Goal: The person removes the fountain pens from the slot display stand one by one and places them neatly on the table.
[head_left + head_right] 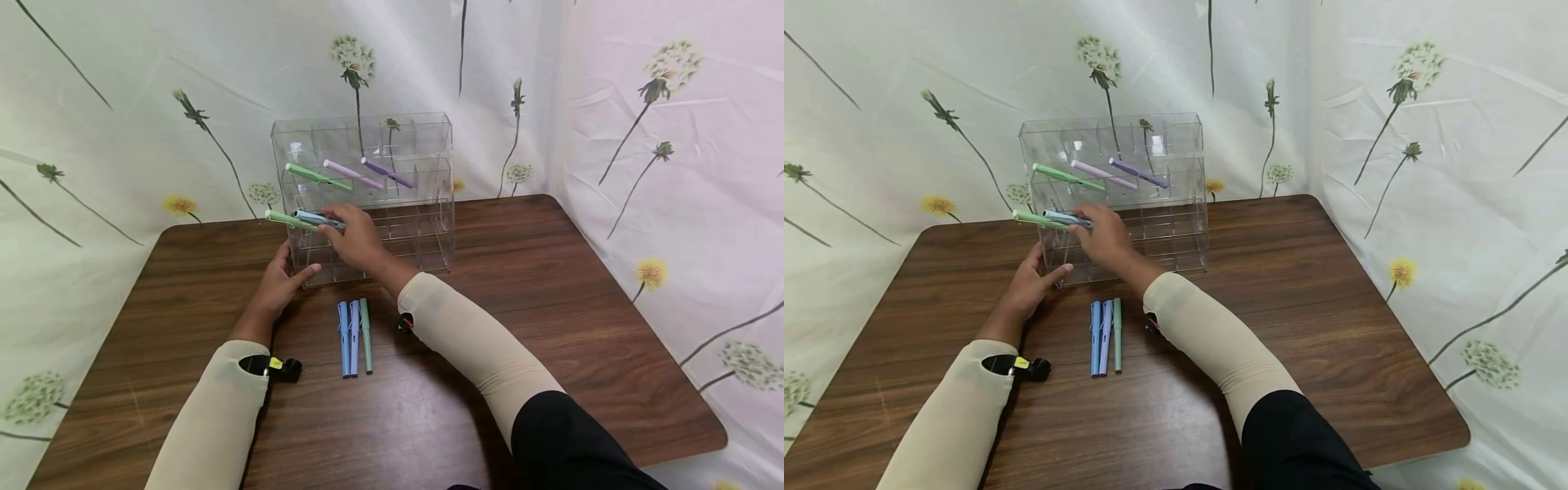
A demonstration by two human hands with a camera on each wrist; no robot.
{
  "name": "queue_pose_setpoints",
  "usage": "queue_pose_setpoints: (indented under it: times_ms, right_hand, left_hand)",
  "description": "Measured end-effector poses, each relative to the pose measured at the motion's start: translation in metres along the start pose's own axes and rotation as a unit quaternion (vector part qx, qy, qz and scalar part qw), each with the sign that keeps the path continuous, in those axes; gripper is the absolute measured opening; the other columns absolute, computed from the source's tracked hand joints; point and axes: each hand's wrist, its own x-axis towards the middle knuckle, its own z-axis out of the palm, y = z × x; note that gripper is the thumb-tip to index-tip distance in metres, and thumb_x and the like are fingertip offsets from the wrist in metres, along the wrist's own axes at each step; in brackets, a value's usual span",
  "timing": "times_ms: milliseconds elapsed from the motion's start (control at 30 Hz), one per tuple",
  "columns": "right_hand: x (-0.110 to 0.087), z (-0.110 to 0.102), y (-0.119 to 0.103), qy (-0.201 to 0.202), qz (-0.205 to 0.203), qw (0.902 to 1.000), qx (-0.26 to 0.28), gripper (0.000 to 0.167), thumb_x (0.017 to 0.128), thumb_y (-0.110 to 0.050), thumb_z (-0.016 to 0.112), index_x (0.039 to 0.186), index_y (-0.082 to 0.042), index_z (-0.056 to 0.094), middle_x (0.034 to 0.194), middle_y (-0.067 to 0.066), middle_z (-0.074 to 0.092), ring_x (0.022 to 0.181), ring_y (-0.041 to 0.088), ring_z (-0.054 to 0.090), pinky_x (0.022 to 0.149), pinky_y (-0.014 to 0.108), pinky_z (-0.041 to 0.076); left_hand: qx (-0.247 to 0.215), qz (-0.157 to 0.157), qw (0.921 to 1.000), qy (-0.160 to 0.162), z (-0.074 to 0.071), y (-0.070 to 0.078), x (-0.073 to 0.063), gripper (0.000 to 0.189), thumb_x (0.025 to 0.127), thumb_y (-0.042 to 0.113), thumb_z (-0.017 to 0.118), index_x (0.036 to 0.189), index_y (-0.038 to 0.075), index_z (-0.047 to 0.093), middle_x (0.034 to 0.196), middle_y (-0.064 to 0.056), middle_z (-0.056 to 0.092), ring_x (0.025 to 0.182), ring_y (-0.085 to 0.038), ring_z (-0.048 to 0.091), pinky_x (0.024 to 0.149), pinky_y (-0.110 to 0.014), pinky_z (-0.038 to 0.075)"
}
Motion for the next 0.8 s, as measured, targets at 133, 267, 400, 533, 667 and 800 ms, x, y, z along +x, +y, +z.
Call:
queue_pose_setpoints:
  times_ms: [133,267,400,533,667,800]
  right_hand:
    - [0.003,0.001,0.0,0.003,0.002,0.9998,-0.018,0.036,0.11,-0.023,0.068,0.144,-0.014,0.072,0.141,0.007,0.072,0.122,0.021,0.07,0.099,0.034,0.058]
    - [0.004,0.001,0.0,-0.011,0.01,0.9994,-0.032,0.036,0.112,-0.024,0.064,0.146,-0.017,0.071,0.146,0.006,0.068,0.123,0.022,0.07,0.097,0.037,0.058]
    - [0.005,0.001,-0.002,-0.029,0.009,0.9987,-0.04,0.038,0.114,-0.024,0.06,0.151,-0.017,0.067,0.149,0.008,0.064,0.118,0.023,0.069,0.093,0.038,0.058]
    - [0.006,0.0,-0.002,-0.041,0.008,0.9981,-0.045,0.038,0.115,-0.021,0.058,0.151,-0.016,0.066,0.148,0.009,0.063,0.115,0.023,0.069,0.093,0.036,0.057]
    - [0.007,-0.004,-0.002,-0.033,-0.002,0.9984,-0.047,0.035,0.113,-0.018,0.059,0.147,-0.012,0.067,0.145,0.01,0.065,0.119,0.024,0.068,0.098,0.037,0.057]
    - [0.006,-0.009,-0.004,-0.025,-0.014,0.9988,-0.041,0.034,0.112,-0.017,0.061,0.145,-0.01,0.068,0.143,0.011,0.065,0.122,0.027,0.068,0.102,0.04,0.057]
  left_hand:
    - [-0.002,0.003,1.0,0.001,0.001,0.002,-0.001,0.099,0.106,0.027,0.074,0.178,0.024,0.006,0.183,-0.012,0.022,0.166,-0.036,0.03,0.125,-0.054,0.039]
    - [-0.005,0.006,1.0,0.002,0.002,0.001,0.0,0.099,0.107,0.024,0.074,0.178,0.022,0.007,0.183,-0.014,0.021,0.166,-0.036,0.028,0.127,-0.058,0.036]
    - [-0.002,0.004,1.0,0.003,0.002,-0.001,0.0,0.098,0.107,0.025,0.074,0.178,0.022,0.008,0.182,-0.015,0.023,0.165,-0.037,0.03,0.12,-0.04,0.044]
    - [-0.011,0.001,0.9999,0.001,0.002,-0.001,0.0,0.098,0.106,0.025,0.075,0.178,0.021,0.009,0.181,-0.014,0.026,0.163,-0.035,0.034,0.108,-0.023,0.045]
    - [-0.012,0.004,0.9999,0.002,0.002,-0.001,0.0,0.098,0.106,0.024,0.075,0.178,0.021,0.009,0.181,-0.015,0.025,0.165,-0.034,0.031,0.122,-0.041,0.043]
    - [-0.009,0.005,0.9999,0.003,0.002,-0.001,0.0,0.098,0.106,0.025,0.075,0.178,0.02,0.008,0.181,-0.017,0.024,0.166,-0.037,0.029,0.129,-0.059,0.035]
